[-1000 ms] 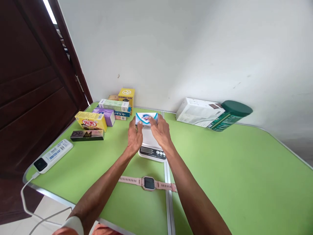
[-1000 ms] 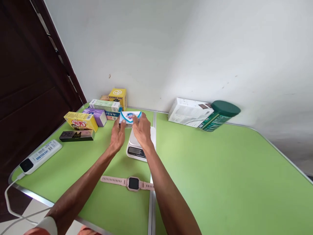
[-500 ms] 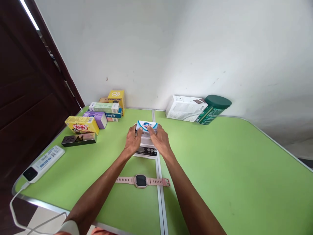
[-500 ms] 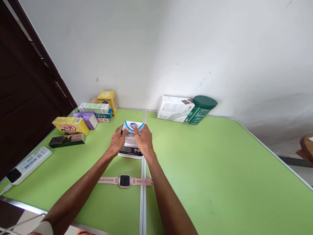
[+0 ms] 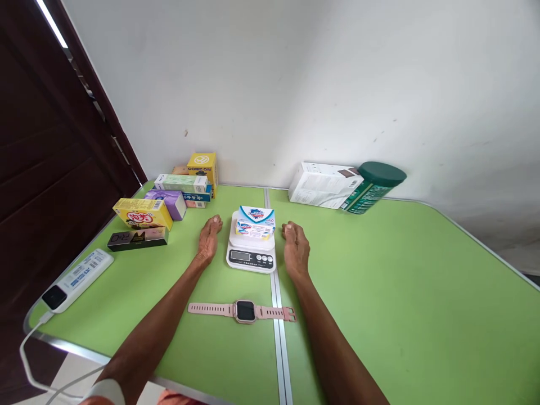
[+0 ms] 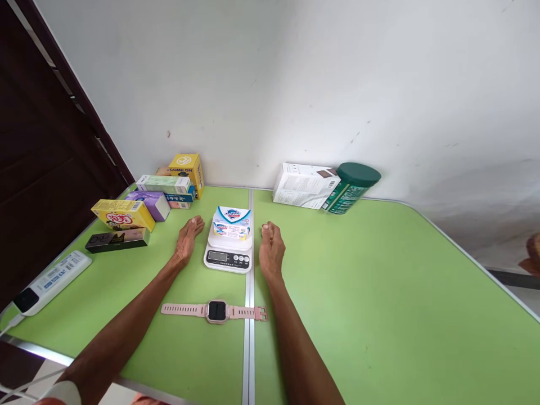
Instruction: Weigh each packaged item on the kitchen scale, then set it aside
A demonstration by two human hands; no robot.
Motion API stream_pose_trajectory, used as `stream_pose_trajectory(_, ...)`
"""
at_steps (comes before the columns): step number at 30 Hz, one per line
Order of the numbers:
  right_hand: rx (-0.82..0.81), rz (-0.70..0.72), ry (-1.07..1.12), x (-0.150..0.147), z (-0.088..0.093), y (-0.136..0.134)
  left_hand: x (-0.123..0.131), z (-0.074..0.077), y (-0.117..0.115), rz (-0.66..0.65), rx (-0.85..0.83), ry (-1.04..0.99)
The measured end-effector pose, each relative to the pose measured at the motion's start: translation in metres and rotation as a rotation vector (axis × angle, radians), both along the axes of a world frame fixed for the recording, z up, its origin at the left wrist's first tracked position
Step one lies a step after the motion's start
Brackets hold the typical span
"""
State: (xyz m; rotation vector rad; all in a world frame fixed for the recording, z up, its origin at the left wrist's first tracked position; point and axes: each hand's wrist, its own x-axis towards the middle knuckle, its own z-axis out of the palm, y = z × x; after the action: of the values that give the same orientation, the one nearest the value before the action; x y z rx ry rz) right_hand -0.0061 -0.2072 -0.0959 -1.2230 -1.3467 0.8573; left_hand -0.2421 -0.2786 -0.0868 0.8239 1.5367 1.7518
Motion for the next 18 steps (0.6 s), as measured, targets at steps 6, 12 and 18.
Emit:
stream_pose_trajectory(6, 0.014, -0.009, -0.018, -0.0011, 0.0015, -0.0040, 0.0009, -0.0003, -0.0005, 0.038, 0.021, -0.029)
stream_pose_trajectory(12, 0.004, -0.017, -0.025, -0.0008, 0.0017, -0.0048, 0.0023, -0.0041, -0.0036, 0.043, 0.036, 0.075)
stream_pose_trajectory(18, 0.010, -0.023, -0.033, -0.0018, 0.0011, -0.0038, 0.0032, -0.0044, -0.0050, 0.050, 0.036, 0.144)
